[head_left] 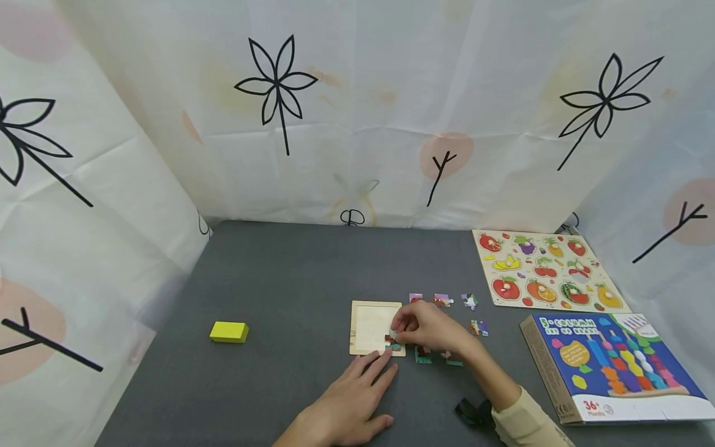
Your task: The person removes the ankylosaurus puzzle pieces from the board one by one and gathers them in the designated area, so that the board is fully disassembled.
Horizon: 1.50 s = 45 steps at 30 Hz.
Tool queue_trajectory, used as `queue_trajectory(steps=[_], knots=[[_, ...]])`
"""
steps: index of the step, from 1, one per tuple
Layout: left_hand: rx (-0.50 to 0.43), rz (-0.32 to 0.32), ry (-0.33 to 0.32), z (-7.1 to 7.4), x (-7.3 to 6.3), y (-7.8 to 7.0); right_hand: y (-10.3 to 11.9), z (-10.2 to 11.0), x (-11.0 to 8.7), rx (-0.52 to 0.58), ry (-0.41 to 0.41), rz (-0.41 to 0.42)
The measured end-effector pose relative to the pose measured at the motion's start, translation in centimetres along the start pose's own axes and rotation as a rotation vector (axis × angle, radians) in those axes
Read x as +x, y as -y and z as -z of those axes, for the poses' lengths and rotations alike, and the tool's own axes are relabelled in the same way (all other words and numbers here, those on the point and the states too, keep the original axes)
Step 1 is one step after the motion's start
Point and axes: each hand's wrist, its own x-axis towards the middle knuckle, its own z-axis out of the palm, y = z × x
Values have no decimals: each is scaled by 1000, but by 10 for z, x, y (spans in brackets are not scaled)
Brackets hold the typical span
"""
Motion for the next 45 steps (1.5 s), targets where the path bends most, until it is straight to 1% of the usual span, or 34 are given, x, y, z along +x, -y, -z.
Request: queue_trajectory(steps=[8, 17, 24, 29, 34, 45], knots=[[25, -8, -18, -1, -1, 1, 1, -1, -2, 8, -15, -4], [20, -3, -20, -1, -1, 1, 1, 3, -10, 18, -69, 11], [-10, 13, 6, -1, 0, 0, -5, 14, -28, 109, -64, 34], [-28, 27, 29, 0, 0, -1, -9, 21, -42, 152, -65, 1], [-2, 18, 3, 0, -1, -2, -15, 28, -57, 160, -70, -29], [21, -4, -26, -1, -1, -2, -22, 42, -87, 172, -89, -43]])
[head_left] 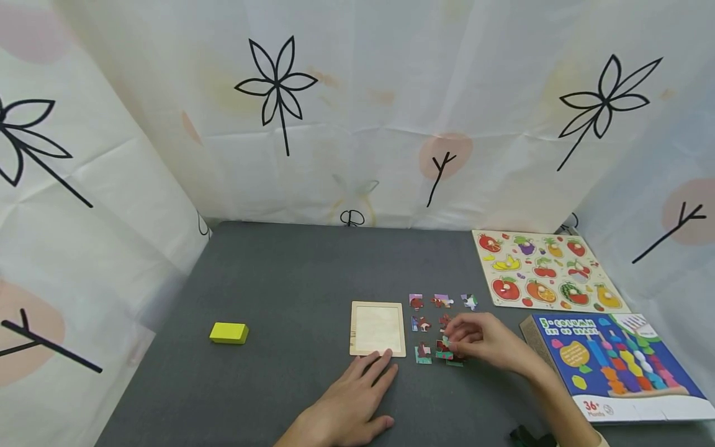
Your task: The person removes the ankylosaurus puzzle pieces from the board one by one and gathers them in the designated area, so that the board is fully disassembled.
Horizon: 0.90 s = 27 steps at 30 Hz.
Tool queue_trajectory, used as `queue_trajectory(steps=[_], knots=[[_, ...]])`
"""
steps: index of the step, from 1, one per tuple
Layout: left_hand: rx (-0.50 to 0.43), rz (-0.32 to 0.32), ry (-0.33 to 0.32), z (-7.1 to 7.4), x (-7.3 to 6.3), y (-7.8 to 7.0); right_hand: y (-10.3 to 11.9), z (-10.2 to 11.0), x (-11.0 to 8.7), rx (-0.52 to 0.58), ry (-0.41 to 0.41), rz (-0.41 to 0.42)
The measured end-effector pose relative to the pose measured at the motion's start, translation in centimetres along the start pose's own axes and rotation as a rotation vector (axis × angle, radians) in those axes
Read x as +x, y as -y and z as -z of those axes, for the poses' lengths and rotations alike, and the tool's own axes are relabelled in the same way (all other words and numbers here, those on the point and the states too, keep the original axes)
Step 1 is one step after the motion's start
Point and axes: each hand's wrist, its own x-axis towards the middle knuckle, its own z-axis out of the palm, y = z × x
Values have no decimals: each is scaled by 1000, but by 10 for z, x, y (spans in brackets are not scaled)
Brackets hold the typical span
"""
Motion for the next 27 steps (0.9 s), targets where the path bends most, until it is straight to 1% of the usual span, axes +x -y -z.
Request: queue_trajectory(steps=[8, 16, 23, 27], knots=[[-12, 3, 2, 1, 0, 0, -5, 11, -18, -6, -11, -47], [-19, -11, 4, 1, 0, 0, -13, 22, -33, -81, -57, -86], [-26, -17, 2, 2, -1, 0, -21, 27, -41, -146, -72, -115], [-31, -11, 4, 1, -1, 1, -24, 27, -43, -167, -67, -163]])
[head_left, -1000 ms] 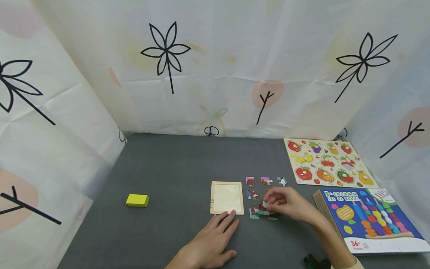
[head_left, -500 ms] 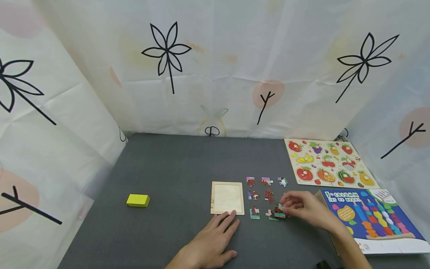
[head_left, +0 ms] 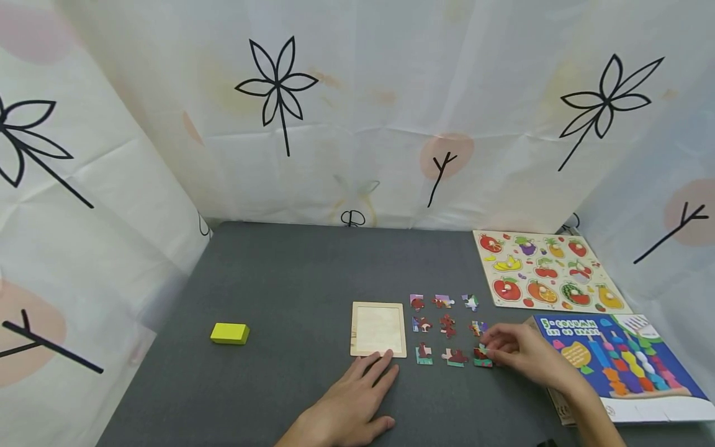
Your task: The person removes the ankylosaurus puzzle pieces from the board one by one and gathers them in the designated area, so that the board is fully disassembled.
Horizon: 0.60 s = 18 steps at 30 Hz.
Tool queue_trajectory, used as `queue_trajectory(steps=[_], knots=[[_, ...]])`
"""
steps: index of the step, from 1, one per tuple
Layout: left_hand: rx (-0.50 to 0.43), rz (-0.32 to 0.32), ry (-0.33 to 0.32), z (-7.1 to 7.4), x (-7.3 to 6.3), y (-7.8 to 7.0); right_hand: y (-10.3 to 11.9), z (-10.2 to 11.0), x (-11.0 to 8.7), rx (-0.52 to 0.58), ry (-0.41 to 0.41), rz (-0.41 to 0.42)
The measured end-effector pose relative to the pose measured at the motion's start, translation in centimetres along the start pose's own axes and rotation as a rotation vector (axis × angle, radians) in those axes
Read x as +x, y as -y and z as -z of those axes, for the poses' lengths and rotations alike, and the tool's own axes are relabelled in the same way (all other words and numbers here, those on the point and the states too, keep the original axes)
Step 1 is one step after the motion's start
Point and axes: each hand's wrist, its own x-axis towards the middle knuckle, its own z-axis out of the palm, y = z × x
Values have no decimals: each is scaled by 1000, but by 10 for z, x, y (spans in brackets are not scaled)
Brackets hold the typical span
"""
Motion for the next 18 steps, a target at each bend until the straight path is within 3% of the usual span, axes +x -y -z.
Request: queue_trajectory(steps=[6, 18], knots=[[10, 4, 1, -1, 1, 0, 0, 0, -2, -46, -4, -57], [2, 10, 6, 0, 1, 0, -2, -1, -3, -105, -27, -50]])
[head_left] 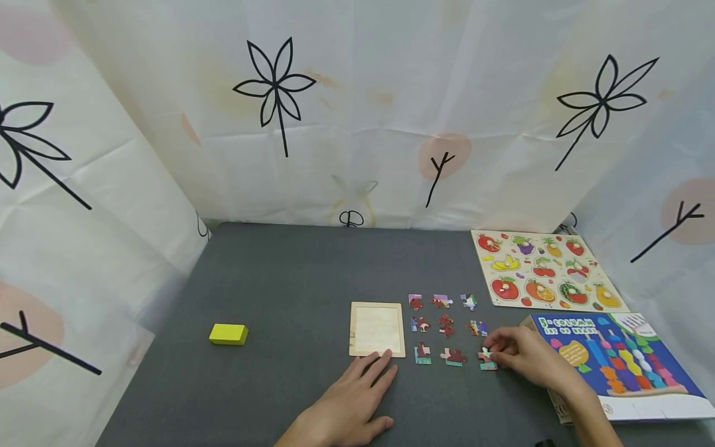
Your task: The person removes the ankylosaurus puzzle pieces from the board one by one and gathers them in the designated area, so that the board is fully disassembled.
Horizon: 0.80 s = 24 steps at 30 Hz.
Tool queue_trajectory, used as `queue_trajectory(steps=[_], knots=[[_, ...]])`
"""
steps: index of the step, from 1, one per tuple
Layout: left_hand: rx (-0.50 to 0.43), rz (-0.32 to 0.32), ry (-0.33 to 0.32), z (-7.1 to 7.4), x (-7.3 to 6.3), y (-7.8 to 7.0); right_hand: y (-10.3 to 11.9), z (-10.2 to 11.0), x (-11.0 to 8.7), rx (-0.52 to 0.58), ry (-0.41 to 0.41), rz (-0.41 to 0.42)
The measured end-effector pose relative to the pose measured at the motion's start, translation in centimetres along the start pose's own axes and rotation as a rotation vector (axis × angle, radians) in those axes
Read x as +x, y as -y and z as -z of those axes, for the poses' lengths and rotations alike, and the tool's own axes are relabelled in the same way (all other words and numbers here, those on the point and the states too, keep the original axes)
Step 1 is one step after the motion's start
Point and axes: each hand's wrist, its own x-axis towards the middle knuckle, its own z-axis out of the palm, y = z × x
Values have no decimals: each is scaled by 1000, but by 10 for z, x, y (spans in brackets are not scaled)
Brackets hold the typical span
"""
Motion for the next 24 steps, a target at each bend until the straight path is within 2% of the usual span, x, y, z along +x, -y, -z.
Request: queue_trajectory(steps=[10, 18, 24], knots=[[4, -5, 2, 1, 0, 1, -2, 0, 1, -17, -26, 7], [-24, 5, 68, 1, -3, 3, -4, 3, -2, 91, 4, 37], [-31, -25, 73, 3, -9, 7, -4, 5, -4, 185, 27, 99]])
